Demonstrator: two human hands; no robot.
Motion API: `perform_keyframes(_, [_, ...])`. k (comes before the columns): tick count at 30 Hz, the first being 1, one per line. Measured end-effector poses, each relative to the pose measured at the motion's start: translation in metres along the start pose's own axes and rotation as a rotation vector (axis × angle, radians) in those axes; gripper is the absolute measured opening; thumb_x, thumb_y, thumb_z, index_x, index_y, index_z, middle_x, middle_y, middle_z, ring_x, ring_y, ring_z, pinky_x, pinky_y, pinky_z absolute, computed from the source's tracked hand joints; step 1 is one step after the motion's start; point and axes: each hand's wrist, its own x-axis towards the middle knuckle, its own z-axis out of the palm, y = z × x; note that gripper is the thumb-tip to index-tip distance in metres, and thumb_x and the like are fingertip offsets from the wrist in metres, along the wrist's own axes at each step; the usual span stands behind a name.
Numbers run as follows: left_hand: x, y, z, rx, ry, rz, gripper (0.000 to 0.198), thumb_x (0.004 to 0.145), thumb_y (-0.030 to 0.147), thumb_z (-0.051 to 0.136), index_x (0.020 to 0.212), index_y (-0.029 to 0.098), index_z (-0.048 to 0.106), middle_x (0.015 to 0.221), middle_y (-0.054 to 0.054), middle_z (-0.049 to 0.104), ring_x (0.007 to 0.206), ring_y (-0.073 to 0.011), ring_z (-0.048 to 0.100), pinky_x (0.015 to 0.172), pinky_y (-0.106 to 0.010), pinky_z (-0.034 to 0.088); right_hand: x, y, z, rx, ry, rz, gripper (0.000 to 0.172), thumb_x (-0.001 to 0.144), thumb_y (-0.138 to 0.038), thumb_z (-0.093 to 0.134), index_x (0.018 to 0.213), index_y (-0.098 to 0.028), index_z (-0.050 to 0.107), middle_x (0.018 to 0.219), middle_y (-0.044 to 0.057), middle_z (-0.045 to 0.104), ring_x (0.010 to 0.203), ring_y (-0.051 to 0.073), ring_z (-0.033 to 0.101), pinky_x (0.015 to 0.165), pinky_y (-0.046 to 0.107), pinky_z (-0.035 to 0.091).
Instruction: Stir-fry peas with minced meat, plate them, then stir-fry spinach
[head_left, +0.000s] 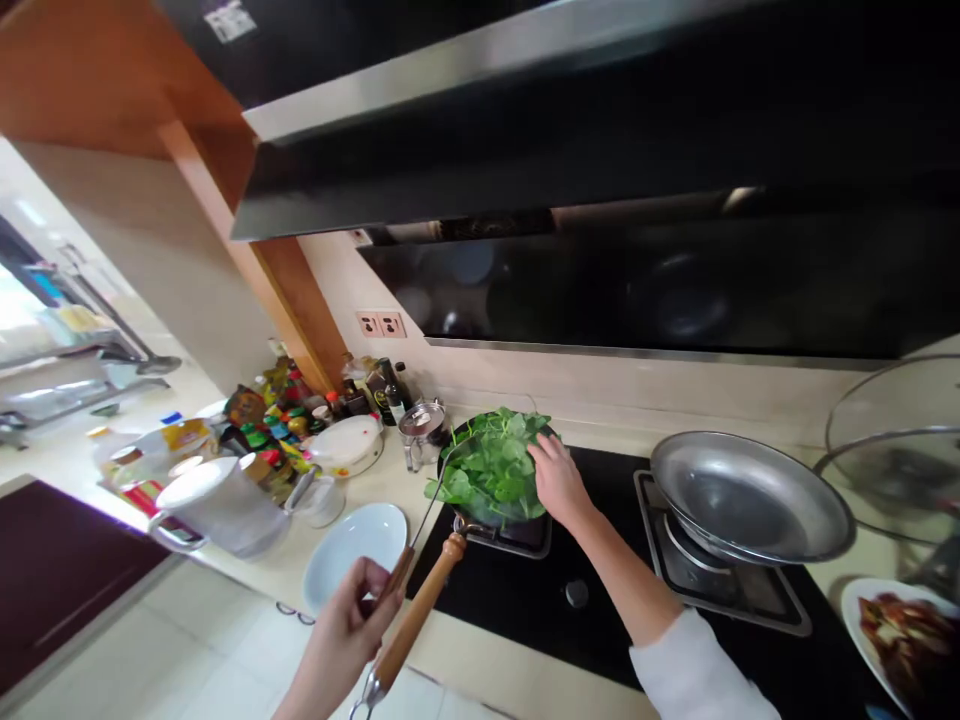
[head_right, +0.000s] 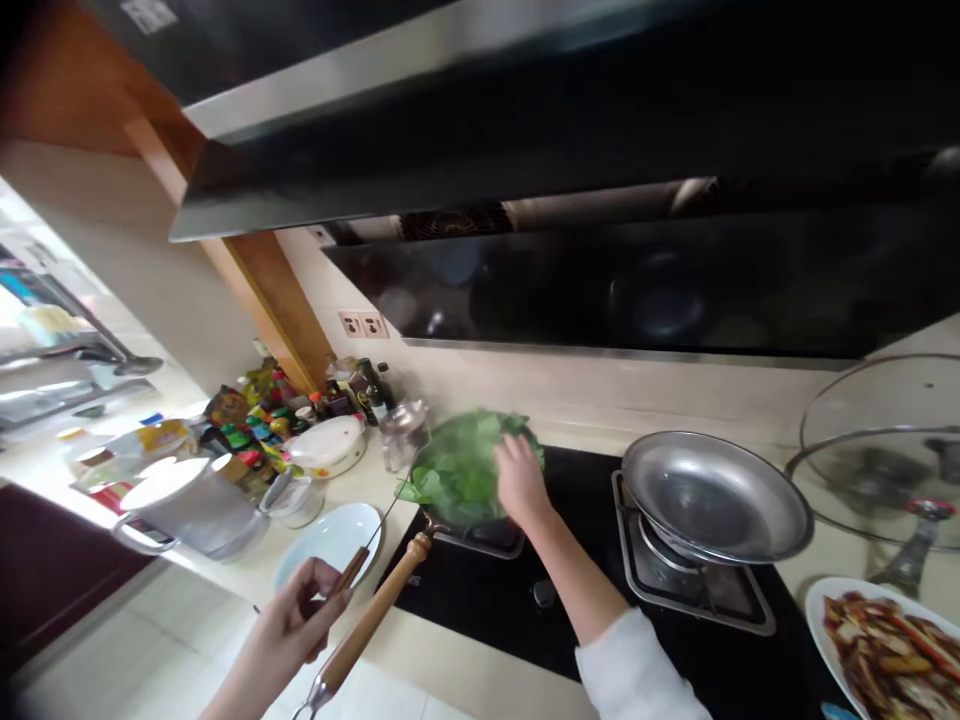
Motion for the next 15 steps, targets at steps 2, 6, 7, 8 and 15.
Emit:
perform_keyframes(2, [0.005,-0.004,0.001,-0.039,-0.015,-0.009,0.037,0.072,0.049,0.063,0.076,0.025,0.036,0.06,0.011,0.039,0.038,-0.0059,0.038,0.035,-0.018,0.03,-0.029,-0.038,-0.005,0.013,-0.005,-0.047,0.045,0.089,-0.007,0.036,0.127,-0.019,0.057,0.125,0.012,0.061,0.119,0.024,0.053,0.104,0.043,0.043])
perform_keyframes(6, [0.007,-0.01,0.01,-0.125,0.004,0.091,0.034,0.072,0.042,0.063,0.083,0.025,0.036,0.061,0.011,0.042,0.045,-0.0094,0.046,0.041,-0.021,0.038,-0.082,-0.125,0.01,0.044,-0.215,-0.342,0.058,0.086,-0.007,0.044,0.141,-0.026,0.041,0.106,0.007,0.064,0.094,0.021,0.061,0.085,0.033,0.052])
perform_keyframes(7, [0.006,-0.009,0.012,-0.128,-0.001,0.131,0.033,0.073,0.039,0.063,0.086,0.025,0.037,0.062,0.01,0.045,0.048,-0.0108,0.049,0.044,-0.022,0.041,-0.089,-0.142,0.016,-0.015,-0.248,-0.374,0.061,0.085,-0.006,0.045,0.142,-0.026,0.038,0.103,0.008,0.064,0.089,0.022,0.061,0.081,0.034,0.053])
perform_keyframes(8, [0.005,-0.007,0.013,-0.127,-0.008,0.172,0.032,0.073,0.036,0.063,0.09,0.024,0.038,0.064,0.008,0.048,0.051,-0.0123,0.052,0.047,-0.024,0.043,-0.093,-0.154,0.022,-0.08,-0.252,-0.378,0.062,0.084,-0.006,0.047,0.142,-0.024,0.038,0.1,0.009,0.064,0.086,0.023,0.061,0.078,0.035,0.053])
perform_keyframes(15, [-0.001,0.057,0.01,-0.144,-0.32,0.512,0.029,0.084,0.022,0.052,0.107,0.022,0.035,0.087,-0.004,0.062,0.075,-0.0184,0.064,0.067,-0.032,0.052,-0.077,-0.155,-0.006,-0.363,-0.032,-0.316,0.029,0.084,-0.006,0.05,0.109,-0.017,0.059,0.077,0.007,0.063,0.069,0.022,0.062,0.064,0.032,0.052])
